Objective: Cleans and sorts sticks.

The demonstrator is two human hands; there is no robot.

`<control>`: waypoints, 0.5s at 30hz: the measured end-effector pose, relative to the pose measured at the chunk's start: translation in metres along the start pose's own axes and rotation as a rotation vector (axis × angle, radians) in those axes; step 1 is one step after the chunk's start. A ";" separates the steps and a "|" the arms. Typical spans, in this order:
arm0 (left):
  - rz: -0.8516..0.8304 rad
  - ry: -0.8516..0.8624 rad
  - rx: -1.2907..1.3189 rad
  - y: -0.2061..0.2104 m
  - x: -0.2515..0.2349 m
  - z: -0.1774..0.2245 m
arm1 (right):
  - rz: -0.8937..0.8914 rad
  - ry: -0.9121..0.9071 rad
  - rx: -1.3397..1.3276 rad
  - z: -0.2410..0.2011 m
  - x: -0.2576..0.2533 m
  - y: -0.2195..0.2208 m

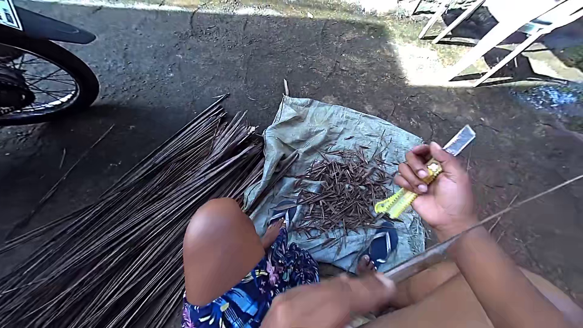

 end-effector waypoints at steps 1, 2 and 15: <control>-0.127 -0.189 -0.175 0.010 0.005 -0.033 | 0.091 0.047 0.044 0.005 -0.004 -0.005; -0.283 -0.385 -0.238 0.021 0.013 -0.066 | 0.184 0.094 0.073 0.011 -0.010 -0.011; -0.046 -0.895 0.666 0.024 0.035 -0.164 | -0.393 -0.560 1.384 0.075 0.054 0.026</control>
Point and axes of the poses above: each hand's wrist, its own x-axis away from the middle knuckle, its own y-axis out of the palm, z = x × y, the point moved 6 cm from there along -x, towards the middle knuckle, and after that the axes turned 1 degree about z, right-handed, at the moved point
